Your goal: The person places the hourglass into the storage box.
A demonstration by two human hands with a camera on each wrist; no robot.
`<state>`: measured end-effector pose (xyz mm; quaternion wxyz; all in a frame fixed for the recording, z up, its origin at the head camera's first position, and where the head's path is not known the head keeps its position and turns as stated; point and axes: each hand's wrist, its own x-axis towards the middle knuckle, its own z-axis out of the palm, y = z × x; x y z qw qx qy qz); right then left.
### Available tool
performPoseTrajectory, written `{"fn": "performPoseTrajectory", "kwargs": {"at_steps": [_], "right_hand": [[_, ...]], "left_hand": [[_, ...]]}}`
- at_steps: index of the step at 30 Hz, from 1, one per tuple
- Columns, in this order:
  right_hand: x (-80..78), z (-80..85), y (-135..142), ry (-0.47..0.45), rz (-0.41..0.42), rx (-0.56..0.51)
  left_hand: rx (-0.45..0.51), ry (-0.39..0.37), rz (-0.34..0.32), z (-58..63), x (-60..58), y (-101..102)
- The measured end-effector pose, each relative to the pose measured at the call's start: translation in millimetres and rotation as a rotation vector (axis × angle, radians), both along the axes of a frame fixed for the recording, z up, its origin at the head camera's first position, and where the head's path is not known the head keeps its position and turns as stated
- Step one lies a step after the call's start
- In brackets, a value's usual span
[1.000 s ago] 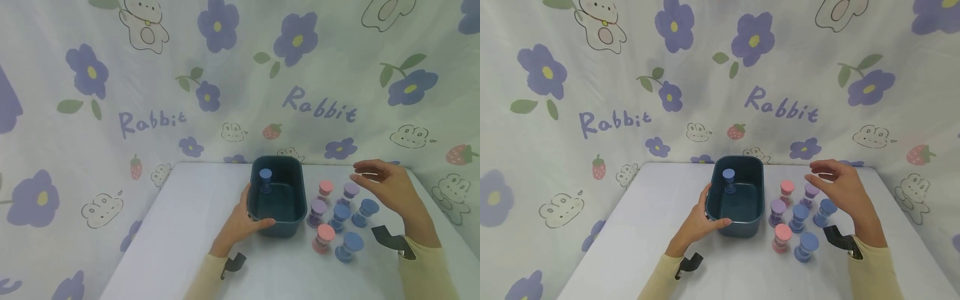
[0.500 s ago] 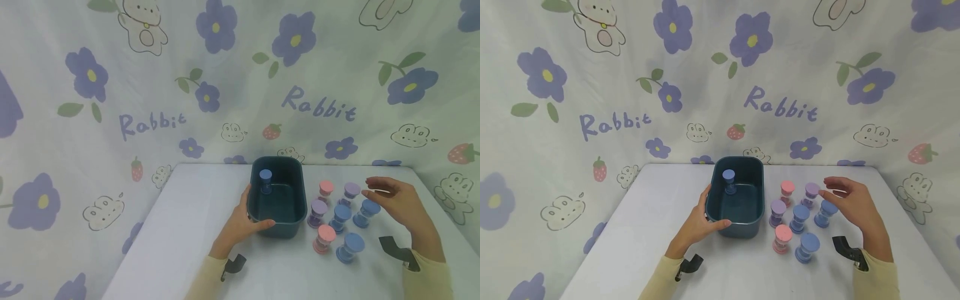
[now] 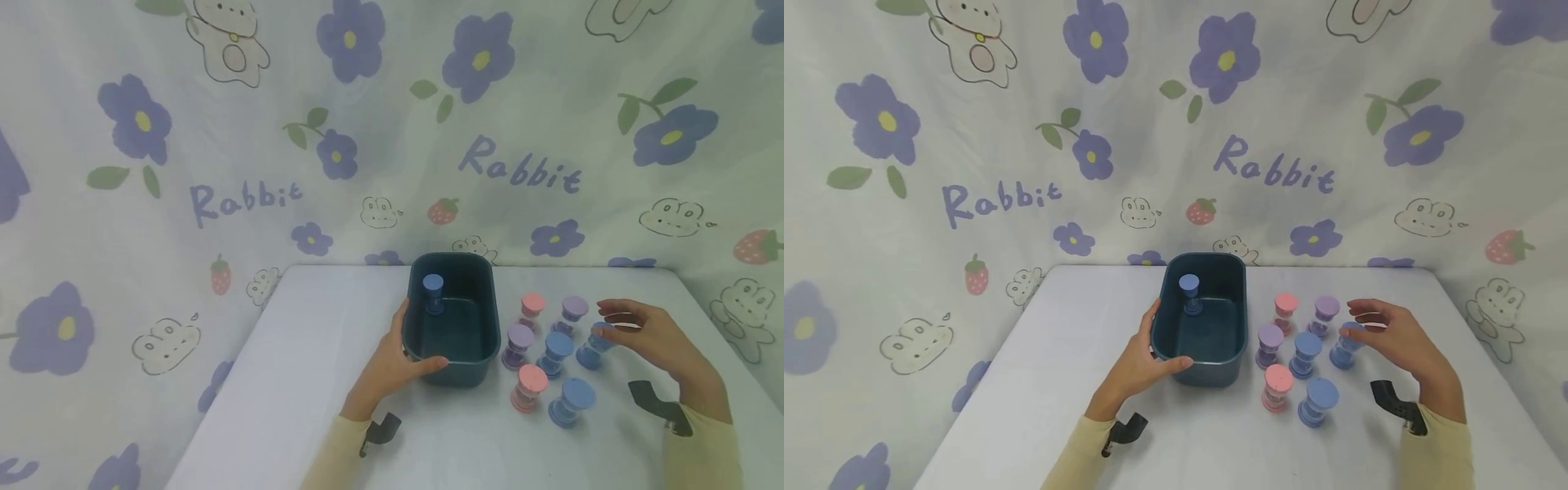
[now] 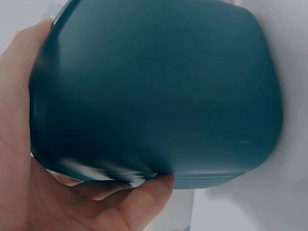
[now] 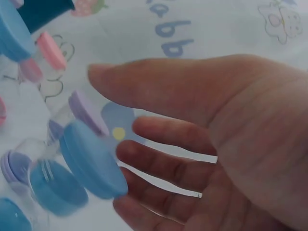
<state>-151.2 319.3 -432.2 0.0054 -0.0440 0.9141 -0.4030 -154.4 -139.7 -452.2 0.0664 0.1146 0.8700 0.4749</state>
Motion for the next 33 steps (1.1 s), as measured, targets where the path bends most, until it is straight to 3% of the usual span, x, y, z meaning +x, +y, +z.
{"fn": "performPoseTrajectory", "kwargs": {"at_steps": [8,18,33], "right_hand": [[-3.3,-8.1,5.4,-0.123,0.053,0.081],[-3.2,-13.9,8.5,-0.216,0.032,0.098],[-3.7,-15.2,8.1,-0.192,0.007,0.074]], "left_hand": [[-0.008,0.002,0.013,1.6,-0.4,0.2],[-0.032,-0.013,0.028,1.8,0.3,0.7],[-0.008,-0.013,0.013,1.1,-0.2,-0.3]]}}
